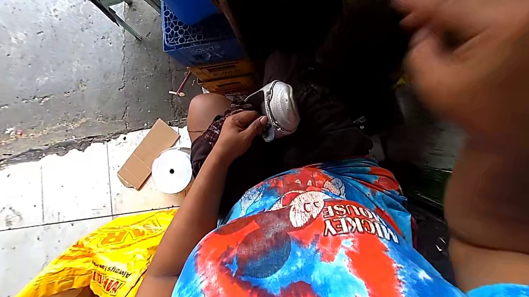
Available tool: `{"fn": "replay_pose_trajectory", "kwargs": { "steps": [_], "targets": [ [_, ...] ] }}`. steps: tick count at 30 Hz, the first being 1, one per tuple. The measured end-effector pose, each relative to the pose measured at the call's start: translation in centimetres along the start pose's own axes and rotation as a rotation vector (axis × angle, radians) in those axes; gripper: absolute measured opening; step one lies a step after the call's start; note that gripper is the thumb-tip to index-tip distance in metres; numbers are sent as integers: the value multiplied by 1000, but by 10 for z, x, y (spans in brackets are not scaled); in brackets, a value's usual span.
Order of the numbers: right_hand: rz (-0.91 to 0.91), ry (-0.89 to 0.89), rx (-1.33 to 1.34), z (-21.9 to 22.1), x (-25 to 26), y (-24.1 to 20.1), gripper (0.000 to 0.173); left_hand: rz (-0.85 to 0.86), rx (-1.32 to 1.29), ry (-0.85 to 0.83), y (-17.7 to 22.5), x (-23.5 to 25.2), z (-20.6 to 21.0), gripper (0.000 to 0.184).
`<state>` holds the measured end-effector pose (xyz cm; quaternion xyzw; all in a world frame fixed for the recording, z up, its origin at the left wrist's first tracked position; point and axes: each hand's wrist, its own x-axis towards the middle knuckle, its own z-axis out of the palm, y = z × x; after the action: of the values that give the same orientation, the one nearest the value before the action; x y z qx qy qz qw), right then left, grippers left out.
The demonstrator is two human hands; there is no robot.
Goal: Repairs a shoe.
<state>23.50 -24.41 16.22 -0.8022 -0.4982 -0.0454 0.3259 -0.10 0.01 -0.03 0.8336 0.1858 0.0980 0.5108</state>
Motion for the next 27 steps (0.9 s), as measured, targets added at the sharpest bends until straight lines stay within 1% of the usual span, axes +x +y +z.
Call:
{"fn": "replay_pose_trajectory", "kwargs": {
  "steps": [2, 4, 6, 8, 11, 14, 17, 21, 25, 27],
  "targets": [
    [34, -148, 201, 51, -12, -24, 39, -2, 5, -5, 1, -2, -1, 27],
    [61, -227, 352, 95, -27, -31, 52, -13, 10, 0, 4, -5, -1, 25],
    [125, -229, 428, 124, -37, -35, 59, -57, 65, 28, 14, -9, -1, 26],
    [156, -172, 438, 139, -43, -37, 54, -131, 156, 70, 24, -12, -2, 31],
    [156, -106, 406, 145, -46, -38, 45, -245, 303, 119, 31, -19, -6, 31],
    [131, -50, 370, 146, -43, -36, 38, -315, 431, 160, 38, -28, -17, 36],
    [116, -54, 370, 144, -41, -35, 34, -406, 553, 167, 47, -36, -26, 38],
    [127, -82, 375, 140, -38, -34, 31, -482, 631, 176, 46, -48, -37, 38],
    [134, -103, 349, 137, -37, -37, 29, -523, 638, 208, 40, -60, -47, 32],
    [143, -102, 327, 137, -35, -39, 26, -558, 641, 211, 38, -65, -52, 32]
  ]
}}
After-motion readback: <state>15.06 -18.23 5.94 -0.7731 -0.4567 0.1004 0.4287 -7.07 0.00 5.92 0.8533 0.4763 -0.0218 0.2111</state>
